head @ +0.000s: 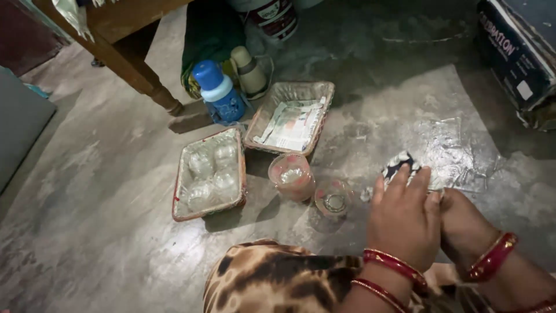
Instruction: The person sits on the floor and wipes small transparent plastic cups with a patterned cloth. After wiping each cup, they place it into a rectangular tray lined with newspaper. The person repeats this process for several cups.
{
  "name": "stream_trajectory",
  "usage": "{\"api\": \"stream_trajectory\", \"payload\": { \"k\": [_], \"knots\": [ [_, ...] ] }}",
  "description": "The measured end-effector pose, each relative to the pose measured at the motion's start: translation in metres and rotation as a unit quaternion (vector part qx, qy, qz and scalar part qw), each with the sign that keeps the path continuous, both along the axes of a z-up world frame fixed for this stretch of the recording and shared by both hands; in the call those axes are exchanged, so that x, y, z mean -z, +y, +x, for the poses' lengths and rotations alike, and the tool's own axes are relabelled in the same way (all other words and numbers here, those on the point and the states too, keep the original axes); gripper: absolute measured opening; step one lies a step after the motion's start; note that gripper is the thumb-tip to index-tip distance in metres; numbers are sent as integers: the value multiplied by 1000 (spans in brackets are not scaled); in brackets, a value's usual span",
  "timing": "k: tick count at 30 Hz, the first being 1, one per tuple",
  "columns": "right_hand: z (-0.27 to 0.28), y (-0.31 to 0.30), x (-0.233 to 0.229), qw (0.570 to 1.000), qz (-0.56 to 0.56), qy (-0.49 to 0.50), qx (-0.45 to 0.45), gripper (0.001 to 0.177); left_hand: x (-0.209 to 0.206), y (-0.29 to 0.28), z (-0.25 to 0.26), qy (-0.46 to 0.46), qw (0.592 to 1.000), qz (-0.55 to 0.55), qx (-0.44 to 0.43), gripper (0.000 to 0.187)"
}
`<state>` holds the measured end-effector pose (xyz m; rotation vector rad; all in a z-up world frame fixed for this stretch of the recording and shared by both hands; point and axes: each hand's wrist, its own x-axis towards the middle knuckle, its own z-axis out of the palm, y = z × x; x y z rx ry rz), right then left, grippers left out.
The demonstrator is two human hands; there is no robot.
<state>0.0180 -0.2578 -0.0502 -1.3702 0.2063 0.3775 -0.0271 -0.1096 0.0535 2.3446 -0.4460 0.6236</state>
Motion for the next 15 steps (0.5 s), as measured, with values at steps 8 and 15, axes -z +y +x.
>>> {"api": "stream_trajectory", "payload": {
  "k": [8,15],
  "knots": [
    [-9,-4,-4,986,-28,-153,-65,17,-6,29,78,298,926,-233,-11,41],
    [-9,13,-42,991,70,-61,95,29,9,-15,17,-53,997,-34,-41,34]
  ]
}}
